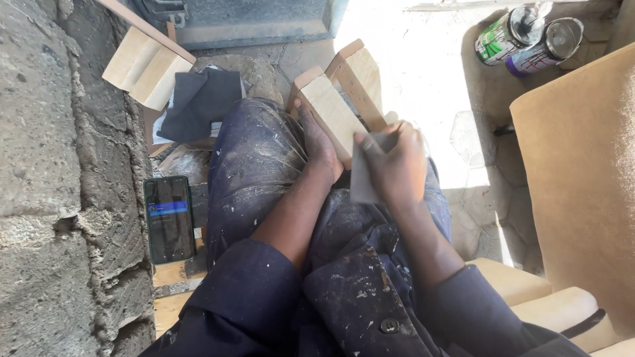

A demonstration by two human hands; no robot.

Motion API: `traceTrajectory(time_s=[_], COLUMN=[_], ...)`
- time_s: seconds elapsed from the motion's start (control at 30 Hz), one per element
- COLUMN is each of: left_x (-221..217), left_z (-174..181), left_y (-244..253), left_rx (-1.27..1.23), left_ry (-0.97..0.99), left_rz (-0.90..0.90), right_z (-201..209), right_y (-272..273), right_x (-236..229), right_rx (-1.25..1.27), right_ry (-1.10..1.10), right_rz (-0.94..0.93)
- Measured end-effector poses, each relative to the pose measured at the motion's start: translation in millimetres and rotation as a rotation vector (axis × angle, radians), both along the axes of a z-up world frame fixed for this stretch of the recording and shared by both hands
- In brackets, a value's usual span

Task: The person is sanding the edges of small wooden blocks using a sanding block to smooth the surfaces.

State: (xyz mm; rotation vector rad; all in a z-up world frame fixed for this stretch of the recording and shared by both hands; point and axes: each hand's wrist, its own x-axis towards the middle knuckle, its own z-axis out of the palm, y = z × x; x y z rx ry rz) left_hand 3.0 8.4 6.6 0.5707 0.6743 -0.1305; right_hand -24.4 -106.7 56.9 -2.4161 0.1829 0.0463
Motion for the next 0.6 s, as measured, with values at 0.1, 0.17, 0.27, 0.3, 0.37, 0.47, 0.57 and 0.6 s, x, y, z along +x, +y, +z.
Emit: traceTrajectory(time_s=[0.1,0.17,0.27,0.3,0.37,0.47,0.57,0.6], left_x=[0.8,-1.2,-1.2,0.5,-1.6,-5.2,-1.7,-0.3], left_z=[-1.1,-4.3,-8.5,-9.2,2.5,11.7,-0.5,-8.1], left_y=[-2.4,-1.2,0.5,0.5,0.1,-3.6,-3.4,-2.5], left_rx=[0.015,0.023,0.022,0.019,0.011,-0.002,-0.001,-0.001], left_ry=[-0.003,0.003,0.017,0.013,0.003,-0.009,-0.002,0.017], left_rz=[0.014,0.007,0.014,0.021,0.005,-0.008,-0.005,-0.011], right_z=[-8.6,-3.0,1.5,2.6,-1.2,-7.9,-0.2,4.0], right_y=[-9.7,-7.4,-0.9,1.2,-4.4,-15.0,-10.7,-6.9], right_x=[27.2,14.8,-15.4,-26.7,-8.3,13.9,6.4,-1.6], right_rx=[-0.08,-0.068,-0.013,0.035,0.019,-0.016,-0.033,-0.036], right_ry=[-0.066,-0.038,0.056,0.111,0.054,-0.015,-0.007,0.023], right_rz=[-0.031,-0.025,-0.016,-0.019,-0.007,-0.02,-0.03,-0.018])
